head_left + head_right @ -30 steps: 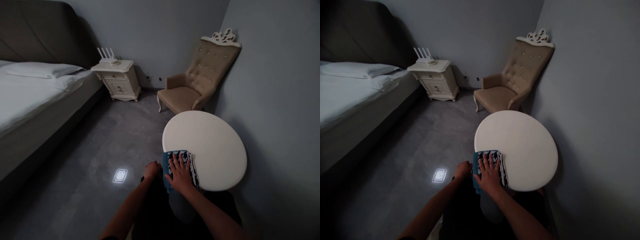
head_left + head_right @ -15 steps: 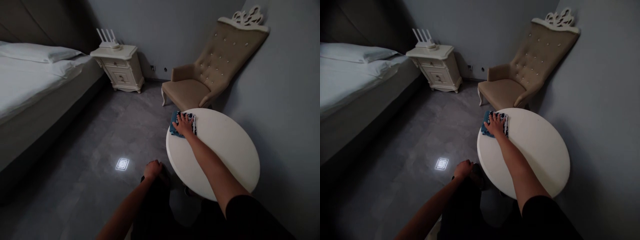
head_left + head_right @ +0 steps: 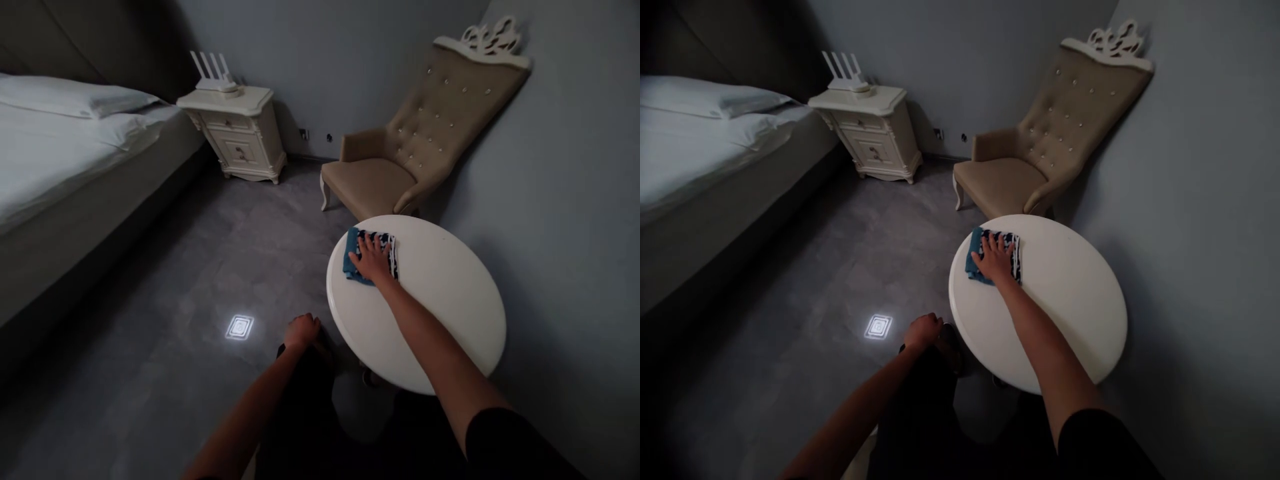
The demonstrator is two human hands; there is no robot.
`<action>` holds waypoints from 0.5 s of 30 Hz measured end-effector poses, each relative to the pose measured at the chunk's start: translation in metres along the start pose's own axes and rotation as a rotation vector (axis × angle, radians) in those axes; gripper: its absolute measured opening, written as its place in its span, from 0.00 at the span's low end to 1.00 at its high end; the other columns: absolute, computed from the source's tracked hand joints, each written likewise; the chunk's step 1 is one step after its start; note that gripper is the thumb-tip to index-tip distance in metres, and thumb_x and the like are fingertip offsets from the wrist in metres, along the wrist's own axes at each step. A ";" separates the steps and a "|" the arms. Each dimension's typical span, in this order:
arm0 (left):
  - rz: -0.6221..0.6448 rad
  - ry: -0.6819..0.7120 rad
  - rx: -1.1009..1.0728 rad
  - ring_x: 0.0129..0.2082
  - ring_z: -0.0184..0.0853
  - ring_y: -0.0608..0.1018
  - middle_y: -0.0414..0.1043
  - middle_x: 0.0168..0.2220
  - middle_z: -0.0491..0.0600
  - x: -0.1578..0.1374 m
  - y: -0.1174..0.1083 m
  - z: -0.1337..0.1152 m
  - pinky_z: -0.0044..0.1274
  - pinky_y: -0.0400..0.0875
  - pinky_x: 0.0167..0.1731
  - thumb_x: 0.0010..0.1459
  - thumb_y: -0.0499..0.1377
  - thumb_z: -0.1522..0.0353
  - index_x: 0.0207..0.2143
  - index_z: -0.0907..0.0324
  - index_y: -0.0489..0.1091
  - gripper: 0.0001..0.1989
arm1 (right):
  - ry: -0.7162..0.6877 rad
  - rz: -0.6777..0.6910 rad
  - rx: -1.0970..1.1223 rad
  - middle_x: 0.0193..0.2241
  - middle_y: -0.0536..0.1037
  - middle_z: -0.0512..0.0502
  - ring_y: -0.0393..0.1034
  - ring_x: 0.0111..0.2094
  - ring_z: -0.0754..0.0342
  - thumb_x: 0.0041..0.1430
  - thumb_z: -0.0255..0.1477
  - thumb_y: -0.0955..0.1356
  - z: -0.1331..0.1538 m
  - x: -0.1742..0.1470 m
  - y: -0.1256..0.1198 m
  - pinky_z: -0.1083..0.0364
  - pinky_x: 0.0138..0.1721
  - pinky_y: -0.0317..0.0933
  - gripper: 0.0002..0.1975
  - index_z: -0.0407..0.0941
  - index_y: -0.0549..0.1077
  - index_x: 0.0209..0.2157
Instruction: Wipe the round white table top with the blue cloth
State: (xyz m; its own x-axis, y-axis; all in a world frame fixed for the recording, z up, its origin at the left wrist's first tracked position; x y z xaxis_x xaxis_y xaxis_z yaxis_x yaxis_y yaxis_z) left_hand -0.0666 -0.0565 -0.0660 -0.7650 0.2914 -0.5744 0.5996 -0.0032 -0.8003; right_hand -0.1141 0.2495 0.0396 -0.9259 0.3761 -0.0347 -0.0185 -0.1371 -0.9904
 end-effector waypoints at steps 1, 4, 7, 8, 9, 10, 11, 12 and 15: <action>-0.001 0.005 0.007 0.53 0.42 0.83 0.80 0.55 0.55 -0.001 0.000 -0.002 0.42 0.79 0.57 0.74 0.62 0.54 0.56 0.59 0.77 0.20 | -0.011 -0.013 -0.001 0.82 0.47 0.42 0.36 0.82 0.31 0.75 0.56 0.50 0.001 -0.024 0.000 0.20 0.76 0.31 0.43 0.47 0.54 0.80; -0.003 0.022 0.027 0.54 0.42 0.82 0.80 0.56 0.55 -0.006 0.001 -0.008 0.42 0.79 0.57 0.74 0.63 0.55 0.57 0.59 0.77 0.20 | -0.043 -0.031 0.004 0.82 0.48 0.41 0.36 0.82 0.30 0.75 0.56 0.53 0.005 -0.104 0.002 0.20 0.76 0.30 0.43 0.46 0.55 0.80; -0.002 0.031 0.044 0.54 0.43 0.82 0.79 0.57 0.55 -0.010 0.005 -0.012 0.42 0.79 0.57 0.73 0.64 0.55 0.57 0.59 0.76 0.20 | -0.066 -0.030 0.015 0.81 0.47 0.43 0.35 0.82 0.31 0.75 0.56 0.54 0.006 -0.186 0.009 0.21 0.77 0.28 0.42 0.47 0.56 0.80; -0.001 0.033 0.049 0.54 0.43 0.82 0.79 0.57 0.55 -0.011 0.006 -0.012 0.42 0.79 0.57 0.73 0.64 0.56 0.57 0.59 0.76 0.20 | -0.073 -0.031 0.018 0.82 0.46 0.45 0.35 0.82 0.32 0.75 0.56 0.54 0.006 -0.212 0.013 0.21 0.77 0.27 0.42 0.48 0.56 0.80; 0.000 0.036 0.054 0.54 0.43 0.82 0.79 0.57 0.55 -0.013 0.007 -0.013 0.42 0.79 0.57 0.73 0.64 0.56 0.57 0.59 0.76 0.20 | -0.081 -0.032 0.019 0.82 0.45 0.46 0.34 0.83 0.33 0.75 0.56 0.54 0.006 -0.236 0.016 0.22 0.78 0.27 0.42 0.49 0.56 0.80; 0.001 0.040 0.058 0.54 0.43 0.82 0.79 0.57 0.55 -0.014 0.008 -0.013 0.42 0.79 0.57 0.73 0.64 0.56 0.57 0.59 0.77 0.20 | -0.091 -0.029 0.024 0.82 0.44 0.47 0.34 0.83 0.33 0.75 0.56 0.54 0.004 -0.258 0.020 0.22 0.78 0.27 0.41 0.51 0.56 0.80; 0.002 0.046 0.061 0.54 0.43 0.82 0.79 0.57 0.55 -0.015 0.008 -0.013 0.42 0.79 0.57 0.73 0.64 0.56 0.57 0.59 0.77 0.19 | -0.102 -0.022 0.030 0.82 0.43 0.48 0.34 0.83 0.32 0.74 0.56 0.55 0.003 -0.277 0.023 0.22 0.78 0.27 0.41 0.52 0.55 0.80; 0.004 0.052 0.064 0.54 0.43 0.82 0.79 0.56 0.55 -0.016 0.009 -0.013 0.42 0.78 0.58 0.73 0.63 0.55 0.57 0.59 0.77 0.19 | -0.116 -0.012 0.036 0.82 0.43 0.49 0.34 0.83 0.32 0.74 0.55 0.56 0.001 -0.292 0.026 0.21 0.78 0.28 0.41 0.53 0.54 0.80; 0.013 0.063 0.069 0.55 0.42 0.82 0.80 0.56 0.55 -0.016 0.010 -0.012 0.43 0.78 0.58 0.73 0.63 0.55 0.56 0.59 0.77 0.19 | -0.153 0.016 0.053 0.81 0.43 0.49 0.34 0.83 0.30 0.73 0.55 0.60 -0.003 -0.307 0.029 0.19 0.77 0.28 0.42 0.55 0.51 0.81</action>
State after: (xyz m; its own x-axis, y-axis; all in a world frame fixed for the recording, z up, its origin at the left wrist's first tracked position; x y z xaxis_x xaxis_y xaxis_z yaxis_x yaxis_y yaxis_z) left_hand -0.0454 -0.0495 -0.0624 -0.7399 0.3506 -0.5742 0.5898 -0.0727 -0.8043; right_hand 0.1713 0.1330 0.0207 -0.9729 0.2298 -0.0260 -0.0190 -0.1916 -0.9813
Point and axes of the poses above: each hand's wrist, its own x-axis towards the middle knuckle, its own y-axis out of the palm, z = x × y, the point moved 3 cm from there along x, towards the middle knuckle
